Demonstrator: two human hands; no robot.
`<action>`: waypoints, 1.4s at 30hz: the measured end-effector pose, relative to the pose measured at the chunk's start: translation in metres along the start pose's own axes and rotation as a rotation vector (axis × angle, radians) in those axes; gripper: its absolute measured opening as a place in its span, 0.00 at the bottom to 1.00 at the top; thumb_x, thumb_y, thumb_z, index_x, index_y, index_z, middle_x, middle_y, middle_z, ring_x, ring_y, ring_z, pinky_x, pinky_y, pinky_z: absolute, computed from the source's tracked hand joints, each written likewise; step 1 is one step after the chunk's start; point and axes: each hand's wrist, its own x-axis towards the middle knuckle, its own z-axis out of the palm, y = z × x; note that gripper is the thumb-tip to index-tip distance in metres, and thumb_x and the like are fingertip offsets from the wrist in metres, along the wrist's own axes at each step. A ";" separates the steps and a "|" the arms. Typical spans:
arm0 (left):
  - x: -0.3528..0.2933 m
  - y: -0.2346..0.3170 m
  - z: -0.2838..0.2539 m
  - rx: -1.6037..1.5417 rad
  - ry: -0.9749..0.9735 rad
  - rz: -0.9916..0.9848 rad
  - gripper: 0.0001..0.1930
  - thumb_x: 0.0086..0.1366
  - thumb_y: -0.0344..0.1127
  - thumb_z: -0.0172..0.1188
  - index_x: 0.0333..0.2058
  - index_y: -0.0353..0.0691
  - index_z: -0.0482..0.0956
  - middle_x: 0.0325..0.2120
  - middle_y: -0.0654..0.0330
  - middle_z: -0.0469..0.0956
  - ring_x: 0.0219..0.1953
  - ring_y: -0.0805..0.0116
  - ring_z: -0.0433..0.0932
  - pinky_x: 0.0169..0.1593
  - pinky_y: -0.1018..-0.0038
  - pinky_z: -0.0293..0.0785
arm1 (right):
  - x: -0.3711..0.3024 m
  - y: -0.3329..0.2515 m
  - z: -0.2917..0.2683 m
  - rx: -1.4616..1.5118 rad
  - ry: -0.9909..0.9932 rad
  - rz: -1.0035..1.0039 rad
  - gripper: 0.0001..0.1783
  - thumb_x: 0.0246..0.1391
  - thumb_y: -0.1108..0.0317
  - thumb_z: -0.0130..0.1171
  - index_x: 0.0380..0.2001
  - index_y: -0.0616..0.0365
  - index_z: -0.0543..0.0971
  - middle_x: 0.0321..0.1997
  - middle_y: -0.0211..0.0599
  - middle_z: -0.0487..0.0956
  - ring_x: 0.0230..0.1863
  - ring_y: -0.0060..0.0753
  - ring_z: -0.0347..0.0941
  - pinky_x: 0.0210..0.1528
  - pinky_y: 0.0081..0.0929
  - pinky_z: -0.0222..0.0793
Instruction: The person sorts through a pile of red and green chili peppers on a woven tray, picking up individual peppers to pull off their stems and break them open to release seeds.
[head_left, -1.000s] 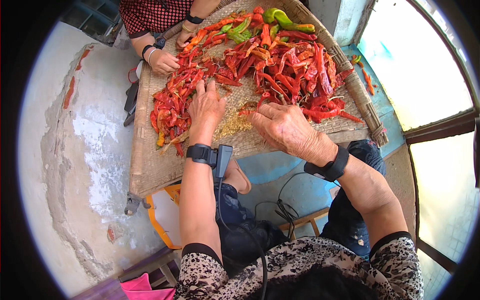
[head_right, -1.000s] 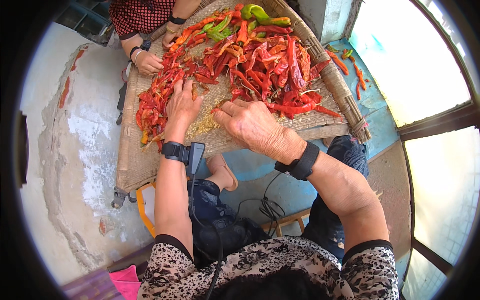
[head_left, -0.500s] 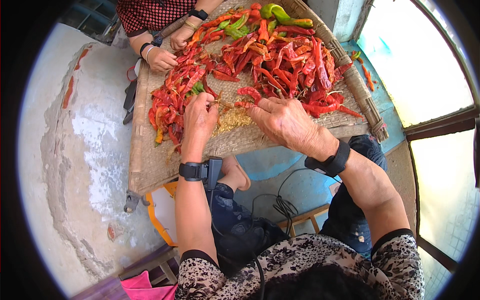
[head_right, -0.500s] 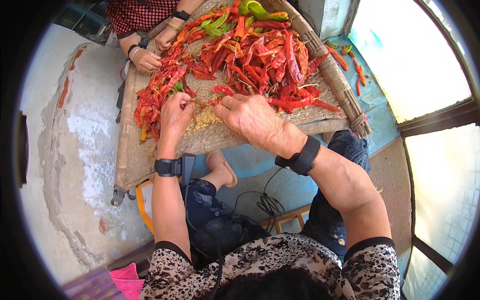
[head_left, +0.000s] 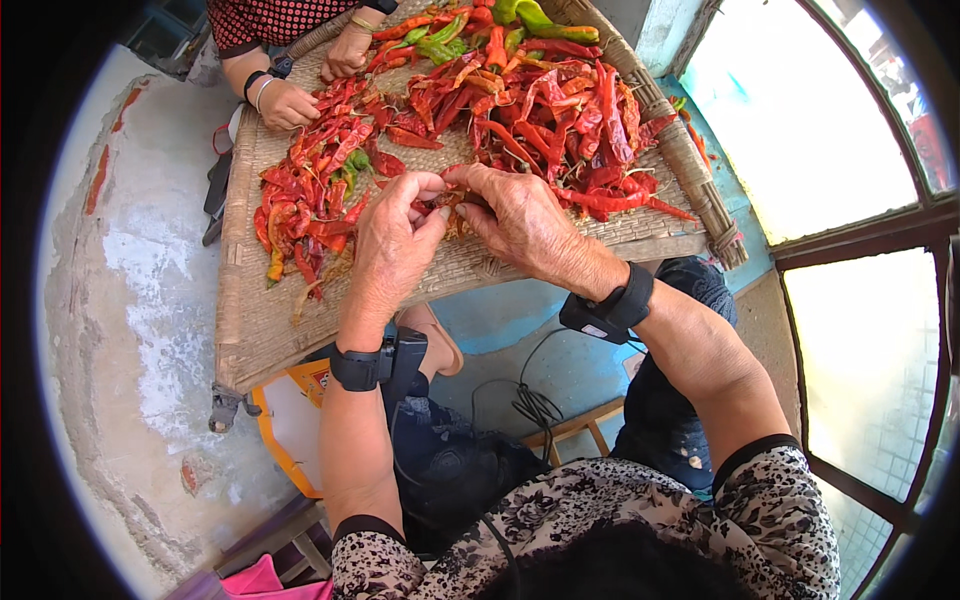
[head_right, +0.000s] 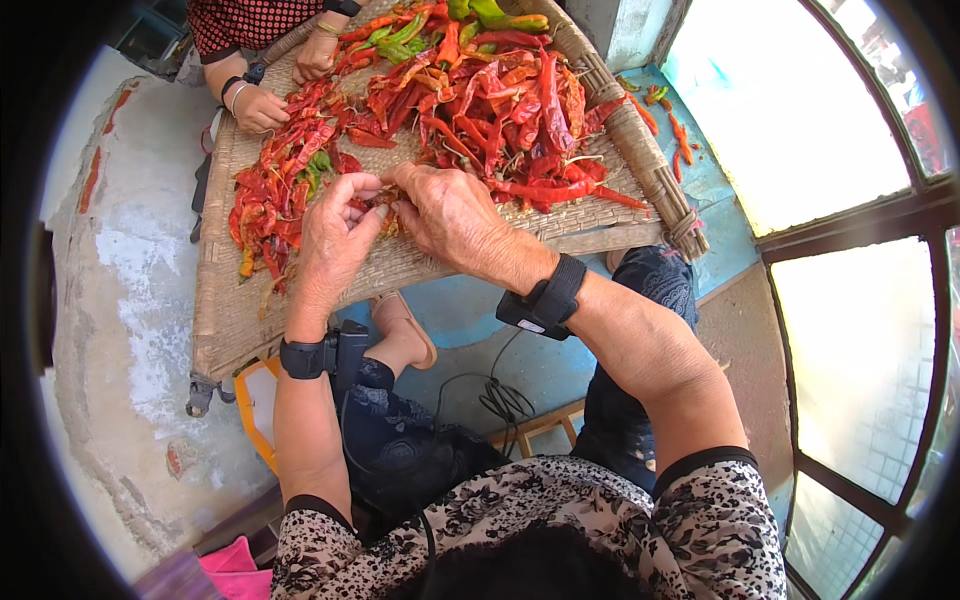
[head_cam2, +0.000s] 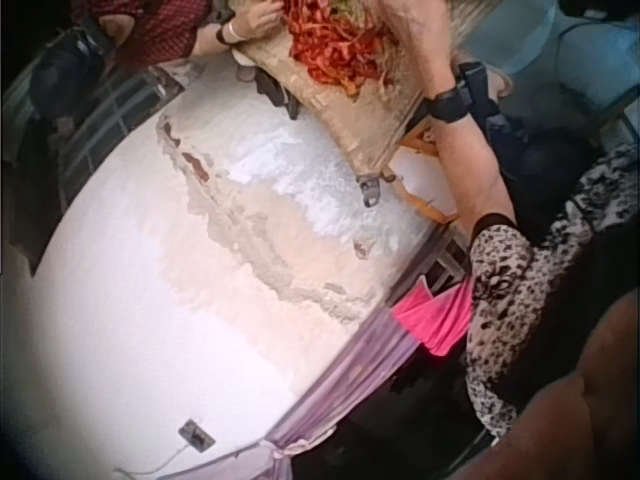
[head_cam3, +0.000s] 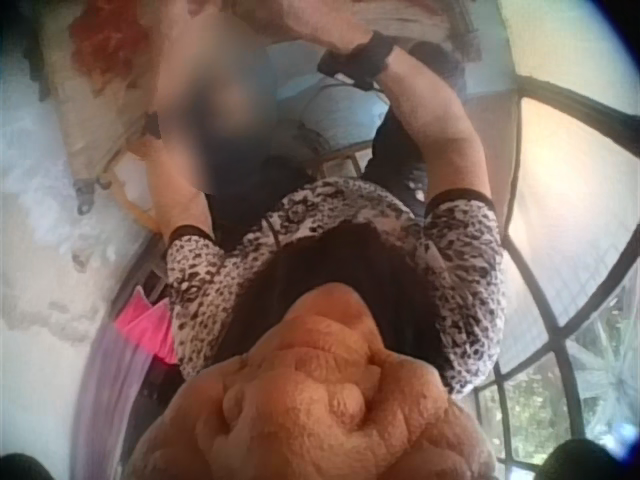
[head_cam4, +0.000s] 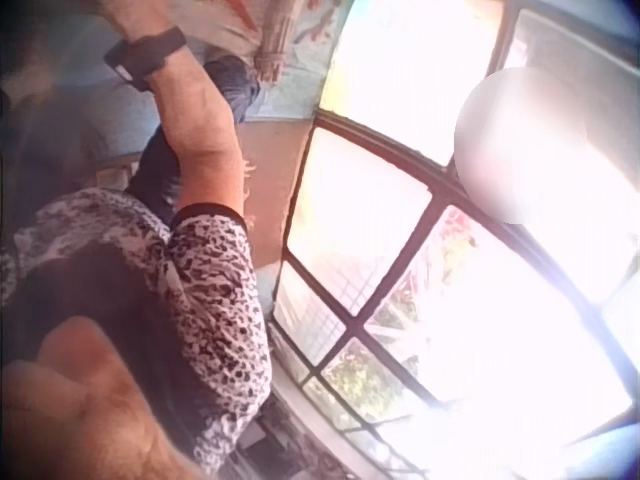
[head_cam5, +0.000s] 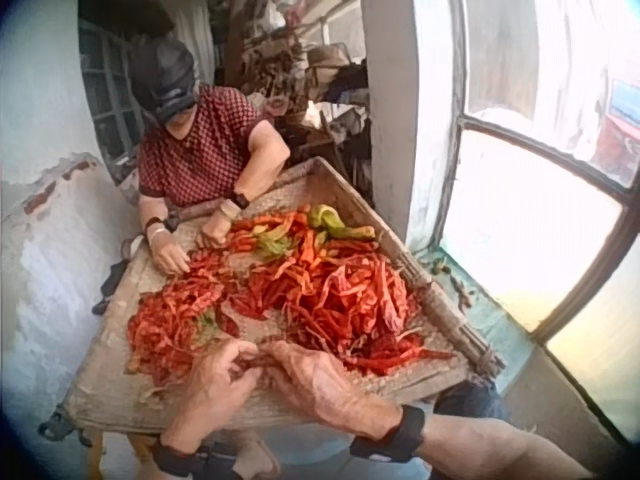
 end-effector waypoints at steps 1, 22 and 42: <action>0.000 -0.003 -0.001 -0.011 0.007 -0.001 0.10 0.58 0.24 0.59 0.39 0.34 0.75 0.34 0.55 0.78 0.30 0.68 0.78 0.35 0.73 0.76 | 0.000 0.000 -0.002 -0.052 -0.019 0.005 0.13 0.50 0.74 0.57 0.41 0.63 0.76 0.32 0.51 0.79 0.34 0.54 0.77 0.37 0.42 0.74; 0.015 0.005 0.026 -0.563 -0.089 -0.029 0.10 0.65 0.29 0.56 0.44 0.32 0.74 0.36 0.61 0.77 0.33 0.77 0.78 0.37 0.78 0.77 | -0.007 -0.006 -0.030 0.158 -0.006 0.190 0.21 0.54 0.68 0.61 0.47 0.68 0.69 0.27 0.51 0.78 0.30 0.52 0.78 0.31 0.39 0.72; 0.023 -0.001 0.035 -0.798 0.010 -0.196 0.07 0.66 0.34 0.56 0.40 0.39 0.75 0.27 0.68 0.75 0.27 0.80 0.73 0.32 0.82 0.72 | 0.000 -0.004 -0.026 -0.006 0.038 0.179 0.33 0.48 0.73 0.63 0.58 0.60 0.65 0.45 0.57 0.76 0.44 0.57 0.75 0.43 0.41 0.74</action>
